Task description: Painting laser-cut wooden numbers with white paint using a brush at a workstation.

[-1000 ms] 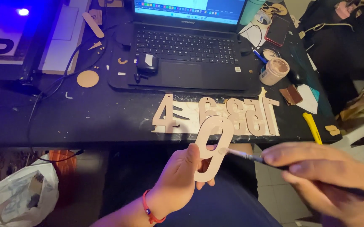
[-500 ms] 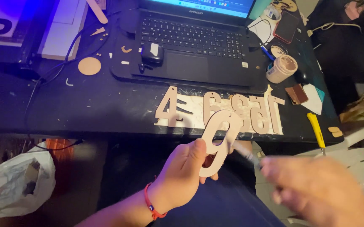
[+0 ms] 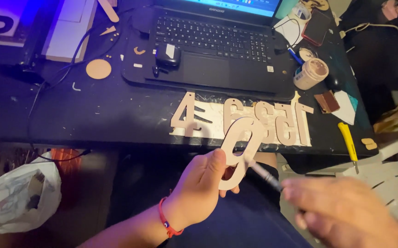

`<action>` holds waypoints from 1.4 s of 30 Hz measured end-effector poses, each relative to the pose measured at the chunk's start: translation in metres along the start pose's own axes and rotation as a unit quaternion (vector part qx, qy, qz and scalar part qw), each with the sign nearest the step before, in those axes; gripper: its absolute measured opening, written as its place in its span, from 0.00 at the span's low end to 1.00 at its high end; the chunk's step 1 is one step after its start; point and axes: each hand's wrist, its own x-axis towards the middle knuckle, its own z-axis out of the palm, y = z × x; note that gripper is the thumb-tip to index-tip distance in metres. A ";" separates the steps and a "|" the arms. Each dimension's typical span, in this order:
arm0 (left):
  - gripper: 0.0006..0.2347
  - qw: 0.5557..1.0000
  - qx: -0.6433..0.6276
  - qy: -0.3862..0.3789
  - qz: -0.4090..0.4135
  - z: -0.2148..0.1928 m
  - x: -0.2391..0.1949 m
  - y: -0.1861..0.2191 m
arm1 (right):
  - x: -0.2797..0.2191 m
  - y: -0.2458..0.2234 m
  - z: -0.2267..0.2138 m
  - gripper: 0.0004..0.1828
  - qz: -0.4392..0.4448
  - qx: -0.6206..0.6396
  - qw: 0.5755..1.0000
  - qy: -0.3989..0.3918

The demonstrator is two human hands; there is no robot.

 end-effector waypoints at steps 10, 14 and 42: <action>0.27 0.991 -0.108 0.052 -0.052 0.003 0.009 0.000 | 0.008 -0.017 -0.030 0.25 -0.033 -0.009 0.998 0.057; 0.23 0.994 -0.061 0.092 0.018 0.003 0.014 -0.018 | 0.005 -0.004 -0.002 0.26 -0.086 -0.024 0.996 0.004; 0.07 0.970 -0.013 0.238 0.039 -0.026 0.012 -0.031 | 0.017 0.209 -0.043 0.09 0.225 0.034 0.892 0.390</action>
